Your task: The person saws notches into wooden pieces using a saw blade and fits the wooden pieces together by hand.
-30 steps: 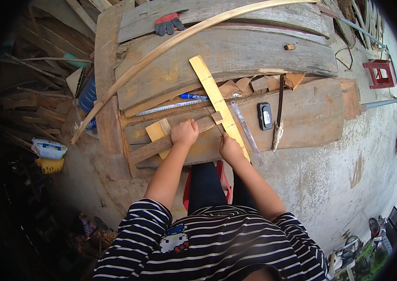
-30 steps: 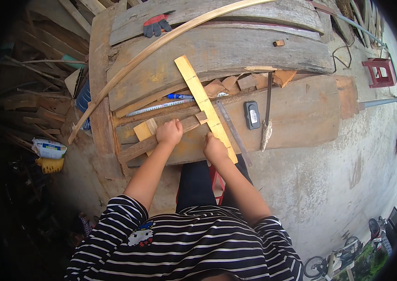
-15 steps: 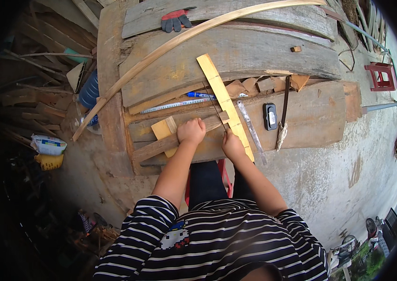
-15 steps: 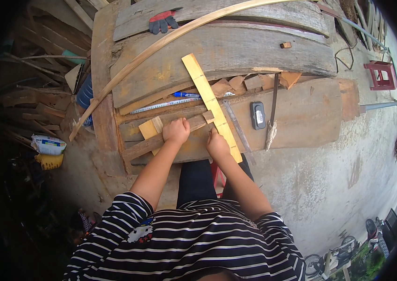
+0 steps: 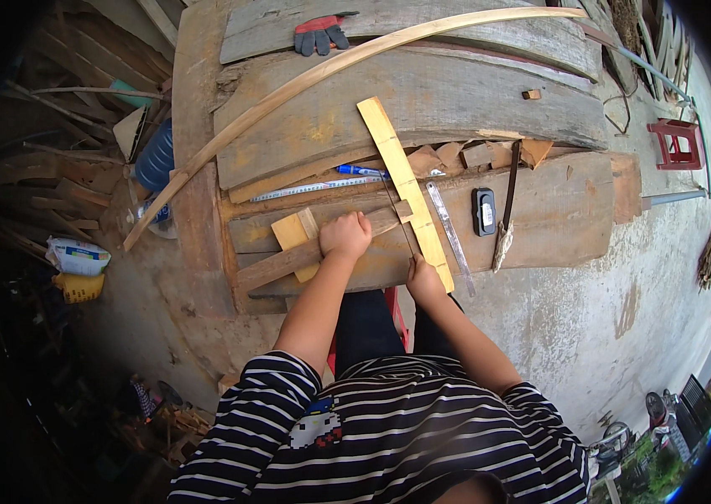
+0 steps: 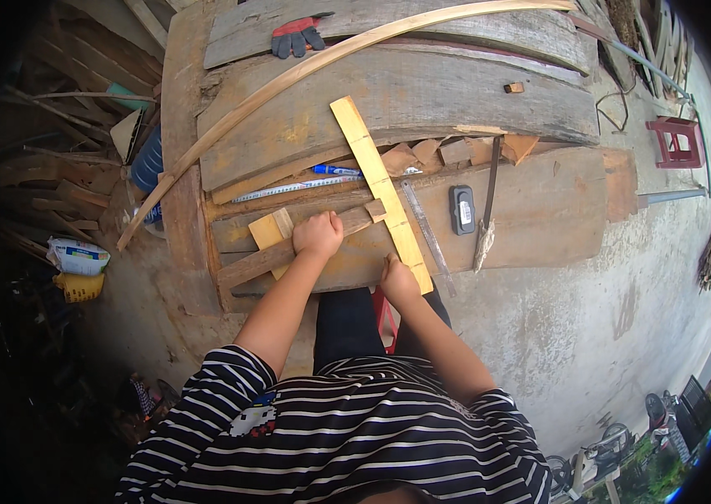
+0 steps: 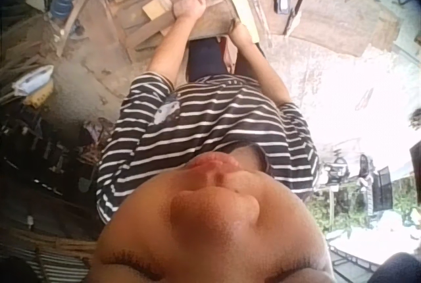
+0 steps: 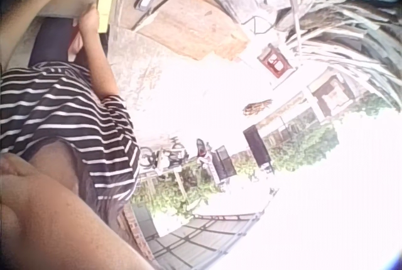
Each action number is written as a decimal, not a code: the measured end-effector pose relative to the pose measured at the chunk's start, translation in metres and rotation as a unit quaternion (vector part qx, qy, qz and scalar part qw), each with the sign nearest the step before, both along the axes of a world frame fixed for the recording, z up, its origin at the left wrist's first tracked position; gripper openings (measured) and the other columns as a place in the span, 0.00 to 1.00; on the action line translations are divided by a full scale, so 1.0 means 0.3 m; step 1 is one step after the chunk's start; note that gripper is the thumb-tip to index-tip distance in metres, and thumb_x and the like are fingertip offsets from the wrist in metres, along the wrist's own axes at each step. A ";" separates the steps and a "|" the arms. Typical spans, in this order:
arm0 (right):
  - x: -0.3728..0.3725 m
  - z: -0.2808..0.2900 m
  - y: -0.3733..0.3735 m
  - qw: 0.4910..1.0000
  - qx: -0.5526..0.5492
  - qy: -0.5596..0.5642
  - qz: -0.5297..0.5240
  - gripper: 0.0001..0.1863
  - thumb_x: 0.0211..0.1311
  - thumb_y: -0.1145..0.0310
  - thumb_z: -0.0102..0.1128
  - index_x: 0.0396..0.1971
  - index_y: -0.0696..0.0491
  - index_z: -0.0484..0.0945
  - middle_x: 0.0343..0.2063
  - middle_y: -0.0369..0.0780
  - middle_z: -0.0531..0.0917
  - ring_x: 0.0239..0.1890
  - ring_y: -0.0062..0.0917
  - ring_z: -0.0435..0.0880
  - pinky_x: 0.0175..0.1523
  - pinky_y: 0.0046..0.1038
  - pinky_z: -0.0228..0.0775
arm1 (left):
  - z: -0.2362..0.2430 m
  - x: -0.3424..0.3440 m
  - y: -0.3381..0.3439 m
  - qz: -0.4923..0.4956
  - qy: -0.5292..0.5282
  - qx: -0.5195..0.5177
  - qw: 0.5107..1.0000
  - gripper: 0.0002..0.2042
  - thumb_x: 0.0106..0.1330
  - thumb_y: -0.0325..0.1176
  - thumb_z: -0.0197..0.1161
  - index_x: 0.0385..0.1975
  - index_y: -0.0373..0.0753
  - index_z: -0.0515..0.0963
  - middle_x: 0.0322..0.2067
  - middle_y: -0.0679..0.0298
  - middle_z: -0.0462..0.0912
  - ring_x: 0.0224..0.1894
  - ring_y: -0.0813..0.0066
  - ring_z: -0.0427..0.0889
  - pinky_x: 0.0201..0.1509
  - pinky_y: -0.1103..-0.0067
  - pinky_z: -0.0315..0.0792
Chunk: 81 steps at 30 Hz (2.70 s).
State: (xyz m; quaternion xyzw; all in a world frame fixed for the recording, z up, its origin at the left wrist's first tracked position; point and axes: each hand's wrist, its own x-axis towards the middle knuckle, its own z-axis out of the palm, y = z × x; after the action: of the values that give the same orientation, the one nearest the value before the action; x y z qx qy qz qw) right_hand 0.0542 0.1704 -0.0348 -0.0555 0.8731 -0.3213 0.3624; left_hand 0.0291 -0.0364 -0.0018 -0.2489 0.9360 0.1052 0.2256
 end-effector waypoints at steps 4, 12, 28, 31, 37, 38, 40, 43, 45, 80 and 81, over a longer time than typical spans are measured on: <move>0.074 0.060 0.090 0.994 -0.082 0.057 -0.041 0.13 0.70 0.67 0.46 0.36 0.62 0.74 0.27 0.62 0.79 0.34 0.58 0.79 0.39 0.50 0.71 | 0.002 0.003 -0.003 0.002 -0.003 0.016 1.000 0.21 0.68 0.43 0.42 0.25 0.40 0.82 0.27 0.51 0.85 0.30 0.52 0.85 0.39 0.60 0.77; 0.103 0.108 0.103 1.000 0.002 -0.015 -0.014 0.16 0.71 0.63 0.44 0.39 0.61 0.74 0.29 0.62 0.80 0.37 0.57 0.80 0.43 0.51 0.72 | 0.011 0.001 0.002 0.007 0.000 0.010 1.000 0.21 0.68 0.43 0.43 0.23 0.40 0.82 0.26 0.53 0.85 0.30 0.54 0.85 0.38 0.62 0.77; 0.213 0.101 0.232 0.999 0.031 -0.030 -0.033 0.16 0.71 0.62 0.44 0.36 0.60 0.74 0.29 0.62 0.80 0.37 0.57 0.80 0.43 0.52 0.72 | 0.016 0.003 0.001 0.007 -0.001 0.003 1.000 0.22 0.68 0.44 0.42 0.23 0.41 0.83 0.27 0.53 0.85 0.31 0.55 0.85 0.38 0.62 0.78; 0.102 0.093 0.147 0.999 0.046 -0.015 -0.012 0.17 0.71 0.61 0.44 0.35 0.61 0.75 0.29 0.60 0.80 0.36 0.55 0.81 0.44 0.50 0.73 | 0.026 -0.007 0.000 0.032 -0.020 0.011 0.999 0.23 0.67 0.45 0.42 0.25 0.41 0.83 0.29 0.53 0.85 0.33 0.55 0.85 0.39 0.62 0.78; -0.089 0.096 -0.035 1.000 0.022 -0.012 0.019 0.20 0.71 0.59 0.42 0.35 0.62 0.76 0.30 0.60 0.81 0.37 0.55 0.81 0.46 0.49 0.73 | 0.041 -0.052 -0.011 0.122 -0.083 0.054 0.988 0.22 0.64 0.49 0.45 0.31 0.42 0.84 0.34 0.54 0.86 0.39 0.56 0.85 0.44 0.64 0.77; -0.080 0.107 -0.024 1.000 -0.019 0.008 0.014 0.20 0.71 0.59 0.42 0.35 0.62 0.76 0.30 0.61 0.81 0.37 0.55 0.81 0.46 0.49 0.72 | 0.042 -0.060 -0.012 0.129 -0.076 0.050 0.988 0.21 0.64 0.49 0.45 0.32 0.42 0.84 0.34 0.54 0.86 0.40 0.56 0.85 0.44 0.64 0.77; -0.023 0.140 0.043 1.000 0.003 -0.022 -0.007 0.20 0.71 0.59 0.43 0.36 0.62 0.76 0.31 0.61 0.81 0.38 0.55 0.81 0.46 0.49 0.72 | 0.039 -0.070 -0.007 0.158 -0.063 0.043 0.985 0.21 0.63 0.49 0.47 0.32 0.42 0.84 0.35 0.55 0.86 0.40 0.57 0.85 0.45 0.65 0.77; 0.067 0.190 0.142 0.999 0.023 -0.037 -0.030 0.20 0.71 0.59 0.43 0.35 0.62 0.76 0.30 0.60 0.81 0.38 0.56 0.81 0.46 0.48 0.72 | 0.038 -0.072 0.003 0.183 -0.060 0.022 0.981 0.19 0.63 0.49 0.49 0.34 0.43 0.83 0.35 0.56 0.86 0.41 0.57 0.85 0.45 0.65 0.77; 0.071 0.196 0.147 0.998 0.028 -0.047 -0.028 0.20 0.71 0.59 0.43 0.34 0.63 0.76 0.30 0.60 0.81 0.38 0.56 0.81 0.46 0.48 0.72 | 0.041 -0.073 0.006 0.183 -0.066 0.024 0.981 0.19 0.62 0.49 0.49 0.35 0.44 0.83 0.36 0.56 0.86 0.42 0.58 0.85 0.46 0.65 0.77; 0.138 0.177 0.232 0.989 0.052 -0.118 0.074 0.20 0.71 0.59 0.43 0.38 0.62 0.77 0.35 0.60 0.80 0.43 0.55 0.79 0.50 0.49 0.70 | 0.059 -0.079 -0.008 0.195 -0.076 0.047 0.977 0.19 0.62 0.50 0.50 0.37 0.44 0.83 0.38 0.56 0.86 0.43 0.60 0.85 0.47 0.66 0.78; 0.131 0.163 0.221 0.984 0.059 -0.134 0.098 0.21 0.71 0.58 0.43 0.38 0.61 0.78 0.36 0.59 0.80 0.44 0.54 0.79 0.52 0.48 0.69 | 0.060 -0.079 -0.008 0.191 -0.066 0.053 0.978 0.19 0.62 0.50 0.50 0.37 0.44 0.83 0.38 0.56 0.86 0.43 0.59 0.85 0.47 0.66 0.78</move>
State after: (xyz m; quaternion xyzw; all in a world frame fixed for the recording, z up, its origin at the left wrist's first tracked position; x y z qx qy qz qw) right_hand 0.0935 0.2366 0.0139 -0.0759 0.8245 -0.2372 0.5081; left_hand 0.0053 -0.0387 0.0162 -0.4174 0.8472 0.1789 0.2756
